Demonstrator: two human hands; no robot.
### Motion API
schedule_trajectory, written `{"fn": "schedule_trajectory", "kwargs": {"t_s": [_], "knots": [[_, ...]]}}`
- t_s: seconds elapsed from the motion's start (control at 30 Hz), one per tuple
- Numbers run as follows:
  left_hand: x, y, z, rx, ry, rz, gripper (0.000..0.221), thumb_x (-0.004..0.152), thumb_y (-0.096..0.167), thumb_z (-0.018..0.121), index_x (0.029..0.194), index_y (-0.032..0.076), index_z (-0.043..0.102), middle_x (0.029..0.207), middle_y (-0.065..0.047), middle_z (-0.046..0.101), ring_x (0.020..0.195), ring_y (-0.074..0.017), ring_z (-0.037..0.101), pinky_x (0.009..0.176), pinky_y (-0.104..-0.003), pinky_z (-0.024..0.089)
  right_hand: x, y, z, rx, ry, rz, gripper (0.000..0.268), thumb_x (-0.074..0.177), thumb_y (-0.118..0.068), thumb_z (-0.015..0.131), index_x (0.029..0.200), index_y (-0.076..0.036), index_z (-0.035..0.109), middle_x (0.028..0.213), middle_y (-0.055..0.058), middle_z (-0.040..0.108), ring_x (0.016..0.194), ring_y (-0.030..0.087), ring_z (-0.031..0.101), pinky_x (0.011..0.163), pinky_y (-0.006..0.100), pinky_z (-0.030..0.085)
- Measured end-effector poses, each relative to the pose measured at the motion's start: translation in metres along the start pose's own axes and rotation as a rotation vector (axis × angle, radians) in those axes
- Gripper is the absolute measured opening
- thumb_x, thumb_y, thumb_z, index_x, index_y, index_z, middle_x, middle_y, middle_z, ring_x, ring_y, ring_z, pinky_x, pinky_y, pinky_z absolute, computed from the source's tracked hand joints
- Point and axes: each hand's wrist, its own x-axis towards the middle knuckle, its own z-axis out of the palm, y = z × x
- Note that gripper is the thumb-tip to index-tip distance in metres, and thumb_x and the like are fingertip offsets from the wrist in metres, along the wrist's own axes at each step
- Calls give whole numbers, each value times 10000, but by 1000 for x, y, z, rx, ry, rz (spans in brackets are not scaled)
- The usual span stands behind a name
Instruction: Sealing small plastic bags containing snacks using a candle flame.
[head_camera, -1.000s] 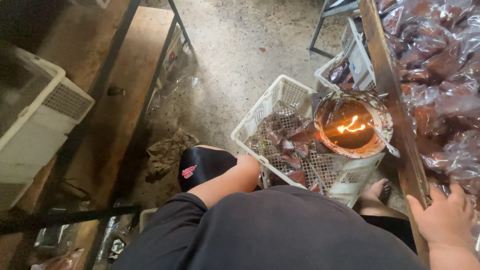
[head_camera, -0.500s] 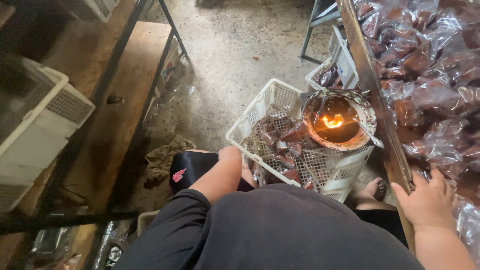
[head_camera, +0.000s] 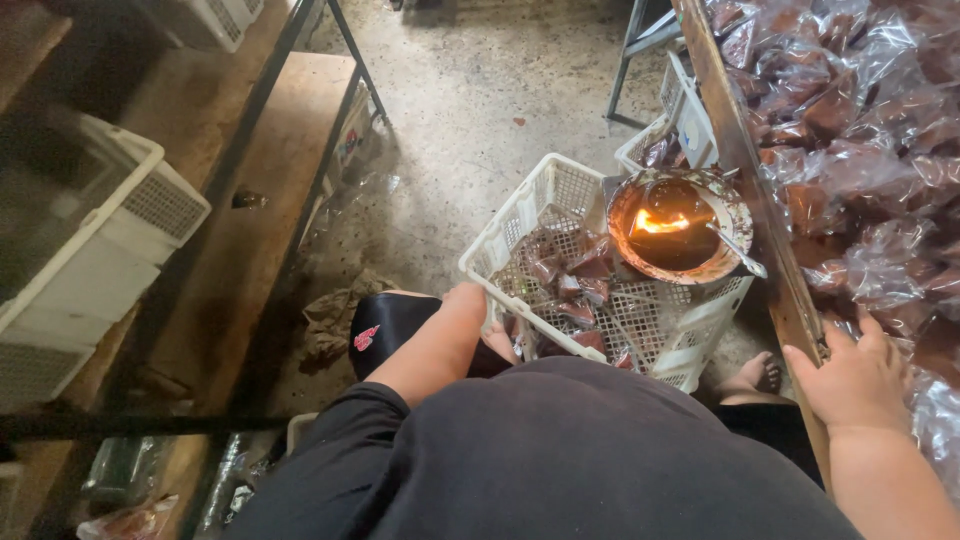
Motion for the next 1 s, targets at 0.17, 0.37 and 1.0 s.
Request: {"fn": "schedule_trajectory", "kwargs": {"t_s": [0.17,0.37,1.0], "knots": [[-62,10,7,-1075,121,242,477,932,-55,534,1279,223,704,859,2,623,665,-112,531,604,-242,428,1,3,4,-13,-10,14,682,899,-609,550,1444,-203,615,1682,174,346,1504,436,309,1209,580,206],[-87,19,17,-2194,-160,588,603,852,-97,695,1381,155,551,1061,-123,609,1018,-220,651,1029,-344,521,15,23,34,-114,113,-40,739,891,-689,525,1485,-257,605,1662,198,404,1452,443,395,1166,553,253],[-110,9,-1,-2102,-645,768,638,837,-49,761,1411,170,590,879,-5,670,807,-74,706,833,-158,608,-16,10,140,244,-476,364,773,948,-557,447,1631,-238,278,1629,245,323,1487,470,303,1194,614,258]]}}
